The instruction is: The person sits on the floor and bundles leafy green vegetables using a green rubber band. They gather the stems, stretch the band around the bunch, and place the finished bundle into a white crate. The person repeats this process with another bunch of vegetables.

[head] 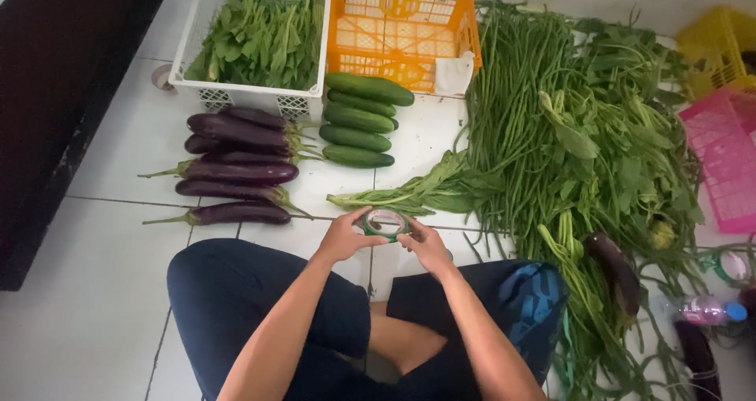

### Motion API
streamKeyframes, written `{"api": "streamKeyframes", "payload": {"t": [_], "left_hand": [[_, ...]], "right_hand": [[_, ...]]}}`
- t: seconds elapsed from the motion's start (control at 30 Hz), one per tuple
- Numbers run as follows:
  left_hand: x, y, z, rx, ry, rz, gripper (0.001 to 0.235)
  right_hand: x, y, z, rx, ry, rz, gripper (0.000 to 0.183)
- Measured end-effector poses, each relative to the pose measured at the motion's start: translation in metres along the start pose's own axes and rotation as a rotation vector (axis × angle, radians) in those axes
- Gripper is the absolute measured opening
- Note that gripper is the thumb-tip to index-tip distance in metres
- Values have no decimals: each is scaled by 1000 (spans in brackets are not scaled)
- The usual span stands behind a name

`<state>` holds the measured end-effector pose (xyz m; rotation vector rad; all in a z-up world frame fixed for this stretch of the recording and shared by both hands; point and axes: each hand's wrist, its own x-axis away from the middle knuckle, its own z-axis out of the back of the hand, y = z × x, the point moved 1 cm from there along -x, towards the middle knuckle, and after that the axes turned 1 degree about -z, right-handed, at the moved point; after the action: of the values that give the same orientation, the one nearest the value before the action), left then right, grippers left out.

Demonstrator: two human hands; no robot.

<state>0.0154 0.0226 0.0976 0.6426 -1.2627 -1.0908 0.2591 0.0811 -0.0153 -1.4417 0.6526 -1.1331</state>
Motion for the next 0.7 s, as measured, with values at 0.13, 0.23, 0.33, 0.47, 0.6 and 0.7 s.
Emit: {"api": "streamKeyframes", "payload": {"t": [0.13,0.23,0.33,0.47,0.6,0.7], "left_hand": [[1,1,-1,-24,32,23,110],[2,1,-3,-39,55,21,109],[1,1,-3,-51,72,-2,107],[-3,-4,-6,-75,74,-28,108],[-13,-15,-12,-100,75,-50,114],[-19,-27,-15,-59,57,-35,88]], "right_hand": [[9,-25,-8,104,64,-43,59],[15,-35,-14,91,109,-75,58],[17,-36,-21,-17,160,-87,59],[23,-48,-34,-167,251,-80,53],[16,-31,-32,-188,317,-86,47],[13,-15,-28,-7,327,-107,33]]}}
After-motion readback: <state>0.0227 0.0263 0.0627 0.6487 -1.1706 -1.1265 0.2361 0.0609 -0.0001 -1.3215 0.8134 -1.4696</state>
